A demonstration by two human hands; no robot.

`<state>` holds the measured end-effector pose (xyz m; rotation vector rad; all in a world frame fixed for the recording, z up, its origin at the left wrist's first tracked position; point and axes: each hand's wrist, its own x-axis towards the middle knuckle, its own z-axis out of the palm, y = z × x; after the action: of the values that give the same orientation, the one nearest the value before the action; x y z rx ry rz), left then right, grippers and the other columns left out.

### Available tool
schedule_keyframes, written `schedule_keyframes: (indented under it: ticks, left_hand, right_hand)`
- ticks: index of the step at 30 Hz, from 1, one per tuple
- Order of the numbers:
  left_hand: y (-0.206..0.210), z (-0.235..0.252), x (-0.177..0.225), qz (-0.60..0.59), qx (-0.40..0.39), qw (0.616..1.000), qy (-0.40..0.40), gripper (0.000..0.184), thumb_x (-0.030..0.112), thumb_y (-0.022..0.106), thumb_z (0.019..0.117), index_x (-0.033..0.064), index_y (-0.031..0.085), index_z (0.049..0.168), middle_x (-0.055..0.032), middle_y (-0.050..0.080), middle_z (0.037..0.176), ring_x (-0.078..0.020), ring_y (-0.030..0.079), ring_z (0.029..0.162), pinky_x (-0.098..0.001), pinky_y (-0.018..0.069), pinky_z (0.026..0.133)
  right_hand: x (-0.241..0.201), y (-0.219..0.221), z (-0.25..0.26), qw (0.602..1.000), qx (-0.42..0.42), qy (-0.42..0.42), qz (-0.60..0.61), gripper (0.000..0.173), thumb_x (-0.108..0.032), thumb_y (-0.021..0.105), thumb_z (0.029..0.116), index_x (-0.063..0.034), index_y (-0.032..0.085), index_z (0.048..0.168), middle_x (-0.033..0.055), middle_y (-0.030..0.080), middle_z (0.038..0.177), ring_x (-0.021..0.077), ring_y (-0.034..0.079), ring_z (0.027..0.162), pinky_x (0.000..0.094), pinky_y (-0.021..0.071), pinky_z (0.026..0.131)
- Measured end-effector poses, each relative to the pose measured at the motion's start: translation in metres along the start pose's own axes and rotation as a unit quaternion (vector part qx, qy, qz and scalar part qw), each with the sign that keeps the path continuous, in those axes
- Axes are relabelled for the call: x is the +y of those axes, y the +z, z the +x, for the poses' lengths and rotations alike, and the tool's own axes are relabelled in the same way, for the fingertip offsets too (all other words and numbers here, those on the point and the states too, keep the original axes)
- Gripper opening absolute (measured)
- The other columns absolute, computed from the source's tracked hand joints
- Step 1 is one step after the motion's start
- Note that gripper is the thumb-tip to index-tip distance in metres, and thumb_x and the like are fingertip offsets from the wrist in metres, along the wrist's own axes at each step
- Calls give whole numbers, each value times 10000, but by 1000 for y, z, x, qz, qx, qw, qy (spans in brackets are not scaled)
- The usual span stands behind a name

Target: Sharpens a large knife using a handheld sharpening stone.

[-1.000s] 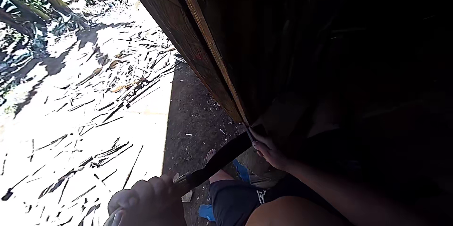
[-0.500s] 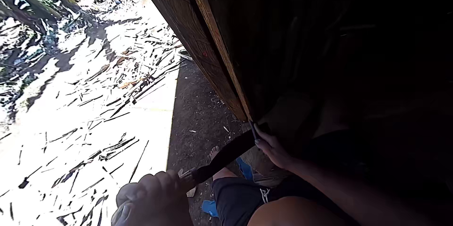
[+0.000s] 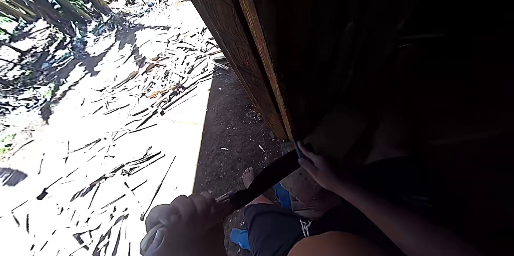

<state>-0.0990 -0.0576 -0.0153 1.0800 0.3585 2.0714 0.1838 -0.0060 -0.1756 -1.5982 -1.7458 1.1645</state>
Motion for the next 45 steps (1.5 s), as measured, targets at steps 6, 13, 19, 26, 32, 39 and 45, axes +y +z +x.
schedule_keyframes:
  ticks: [6,13,19,26,32,39,45]
  left_hand:
    - [4,-3,1,6,-26,1000,14,243,278,626,946,157,521,764,55,414,529,-101,433,416,-290,435,426]
    - [6,-3,1,-30,-26,999,10,250,227,617,944,144,510,734,49,399,515,-103,418,401,-284,408,413]
    - [1,-1,1,-27,-25,999,-4,234,235,610,944,142,542,740,47,422,518,-105,435,410,-293,422,421]
    - [5,1,0,-34,-42,999,-3,231,236,602,945,148,540,741,52,429,529,-101,439,422,-290,422,435]
    - [1,1,1,-35,-42,998,-6,219,228,607,939,145,548,746,44,445,535,-115,462,432,-301,446,448]
    - [5,1,2,-10,-29,1000,-6,236,247,623,941,142,559,740,43,447,527,-105,452,420,-293,434,430]
    - [5,-1,1,-16,-29,999,2,223,241,626,937,149,544,751,46,439,537,-107,443,426,-294,426,439]
  right_hand:
    - [-47,3,-39,993,-17,-104,-55,618,-572,419,1046,-316,388,1608,48,701,811,209,658,689,471,559,636]
    - [-13,-11,-5,998,-21,35,-54,654,-615,414,1034,-371,308,1631,126,733,1110,303,707,980,580,552,874]
    - [4,3,-9,995,40,-19,-87,636,-602,468,1008,-389,377,1600,85,736,897,271,706,793,549,572,722]
    - [-25,5,-32,989,52,-94,-102,611,-557,516,997,-346,457,1568,47,732,856,213,692,726,473,578,655]
    - [-17,-7,-18,992,16,-15,-125,647,-610,469,999,-384,382,1599,75,738,899,269,708,812,544,572,729]
    - [-17,-16,-5,988,-7,38,-153,670,-616,427,1018,-364,315,1629,109,739,943,311,712,870,561,568,782]
    - [-25,-5,-20,987,33,-53,-150,637,-568,476,1005,-330,413,1593,78,728,846,272,699,750,524,570,674]
